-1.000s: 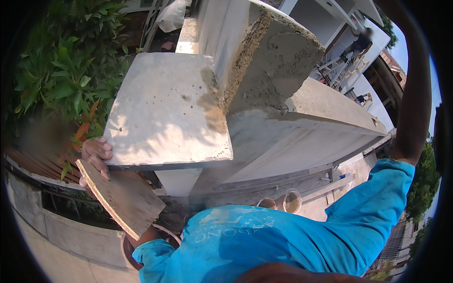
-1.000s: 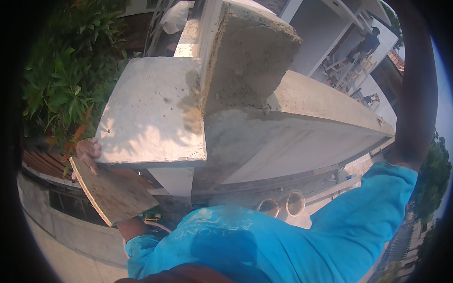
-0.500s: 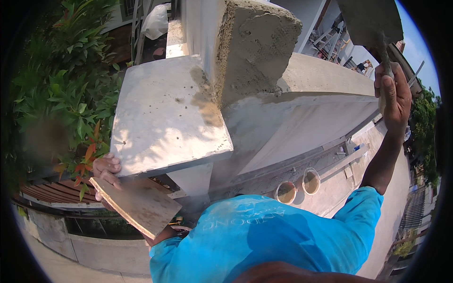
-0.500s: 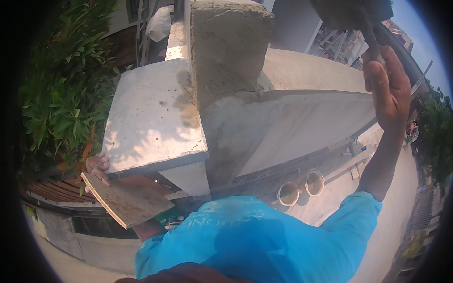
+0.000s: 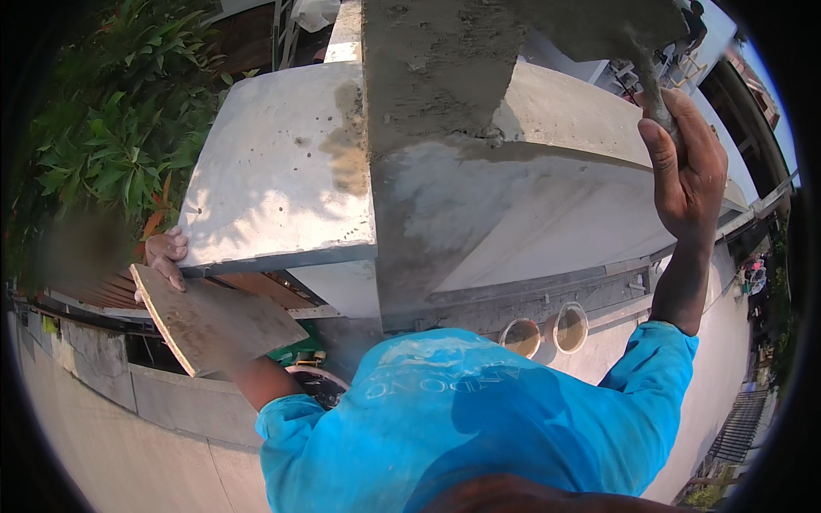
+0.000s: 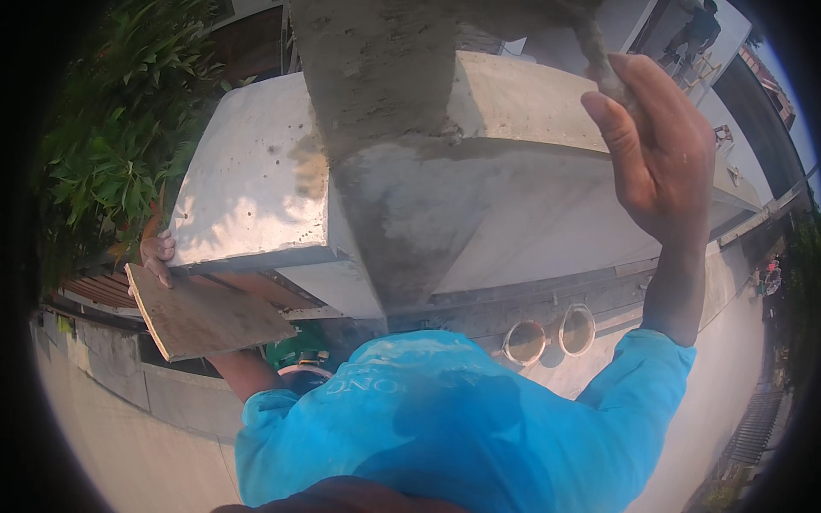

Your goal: The person applies wet cement to a concrete pillar using a trowel and a hawk. They repeatedly scoop cement from a bucket, spread it on the pillar, and smooth the surface with the trowel.

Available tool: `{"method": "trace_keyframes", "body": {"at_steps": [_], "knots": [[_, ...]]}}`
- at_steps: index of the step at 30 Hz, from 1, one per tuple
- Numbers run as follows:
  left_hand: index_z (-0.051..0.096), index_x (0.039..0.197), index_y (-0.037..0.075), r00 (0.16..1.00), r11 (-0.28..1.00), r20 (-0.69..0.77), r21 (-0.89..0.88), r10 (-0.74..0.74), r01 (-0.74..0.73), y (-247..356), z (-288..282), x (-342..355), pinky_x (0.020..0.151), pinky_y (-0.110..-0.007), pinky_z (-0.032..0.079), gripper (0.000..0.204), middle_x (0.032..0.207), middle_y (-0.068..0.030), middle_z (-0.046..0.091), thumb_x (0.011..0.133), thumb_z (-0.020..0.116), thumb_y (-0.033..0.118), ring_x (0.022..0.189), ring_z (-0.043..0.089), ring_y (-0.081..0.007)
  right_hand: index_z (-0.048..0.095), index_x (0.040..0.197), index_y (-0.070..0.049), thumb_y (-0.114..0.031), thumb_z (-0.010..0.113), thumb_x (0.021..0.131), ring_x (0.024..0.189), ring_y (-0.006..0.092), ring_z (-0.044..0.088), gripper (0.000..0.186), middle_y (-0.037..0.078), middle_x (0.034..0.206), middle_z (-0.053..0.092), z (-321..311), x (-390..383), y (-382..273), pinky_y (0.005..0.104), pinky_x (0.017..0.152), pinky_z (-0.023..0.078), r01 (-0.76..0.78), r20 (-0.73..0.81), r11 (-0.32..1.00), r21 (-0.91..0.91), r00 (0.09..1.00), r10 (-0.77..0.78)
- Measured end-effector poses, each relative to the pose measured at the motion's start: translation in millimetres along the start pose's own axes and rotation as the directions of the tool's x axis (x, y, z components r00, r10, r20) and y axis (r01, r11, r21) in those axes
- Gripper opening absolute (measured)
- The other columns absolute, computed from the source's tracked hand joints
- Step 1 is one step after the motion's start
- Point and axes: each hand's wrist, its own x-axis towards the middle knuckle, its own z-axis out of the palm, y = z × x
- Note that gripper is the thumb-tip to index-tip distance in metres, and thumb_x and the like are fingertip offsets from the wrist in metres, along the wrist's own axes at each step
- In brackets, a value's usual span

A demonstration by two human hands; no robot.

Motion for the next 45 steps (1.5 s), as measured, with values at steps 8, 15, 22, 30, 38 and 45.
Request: {"method": "trace_keyframes", "body": {"at_steps": [8,15,22,30,38,45], "knots": [[0.053,0.080,0.013,0.997,0.998,-0.021,-0.006,0.068,-0.068,6.5,11.9,1.3,0.105,-0.044,0.048,0.029,0.084,-0.0027,0.055,0.104,0.040,0.022,0.095,0.060,-0.0189,0.066,0.120,0.001,-0.032,0.064,0.102,0.072,0.0191,0.065,0.037,0.013,0.087,0.070,4.0,27.3,10.4,0.0328,0.062,0.049,0.110,0.149,0.988,-0.109,0.984,-0.093],[0.053,0.083,0.015,0.998,0.998,-0.057,-0.055,-0.019,0.015,5.4,3.1,-2.8,0.106,-0.040,0.046,0.028,0.083,-0.0009,0.049,0.107,0.040,0.021,0.097,0.059,-0.0158,0.068,0.117,-0.003,-0.029,0.065,0.101,0.065,0.0215,0.064,0.031,0.011,0.088,0.069,-3.7,45.1,29.7,0.0333,0.058,0.050,0.123,0.182,0.985,-0.122,0.978,-0.100],[0.051,0.078,0.015,0.999,0.996,-0.035,-0.092,-0.021,0.018,8.2,8.5,-5.1,0.106,-0.048,0.044,0.038,0.088,-0.0093,0.058,0.105,0.039,0.039,0.103,0.059,-0.0261,0.068,0.117,-0.003,-0.030,0.065,0.102,0.074,0.0227,0.070,0.031,0.013,0.090,0.070,3.4,49.8,24.5,0.0323,0.068,0.056,0.005,0.197,0.998,-0.066,0.980,0.008],[0.049,0.079,0.015,0.998,0.994,-0.021,-0.096,-0.054,0.052,12.2,6.1,-2.9,0.109,-0.045,0.045,0.030,0.089,-0.0077,0.055,0.105,0.040,0.028,0.100,0.060,-0.0229,0.067,0.116,0.002,-0.029,0.062,0.104,0.071,0.0211,0.067,0.034,0.015,0.088,0.070,5.4,44.0,25.4,0.0331,0.062,0.052,0.266,0.182,0.959,-0.096,0.952,-0.246],[0.047,0.080,0.015,0.988,0.983,-0.038,-0.117,-0.148,0.143,21.0,20.5,3.6,0.111,-0.042,0.046,0.027,0.089,-0.0063,0.053,0.105,0.040,0.018,0.099,0.061,-0.0204,0.068,0.115,0.001,-0.026,0.064,0.102,0.070,0.0198,0.065,0.031,0.013,0.087,0.069,20.7,34.1,14.0,0.0336,0.061,0.050,0.227,0.304,0.967,-0.119,0.935,-0.182],[0.048,0.081,0.016,0.957,0.960,-0.103,0.039,-0.272,0.278,35.6,22.0,5.1,0.115,-0.044,0.041,0.030,0.090,-0.0078,0.054,0.107,0.035,0.024,0.106,0.059,-0.0228,0.067,0.120,0.001,-0.029,0.062,0.103,0.067,0.0194,0.065,0.035,0.014,0.087,0.070,16.2,39.2,33.3,0.0335,0.058,0.049,0.213,0.243,0.976,-0.050,0.950,-0.195]]}}
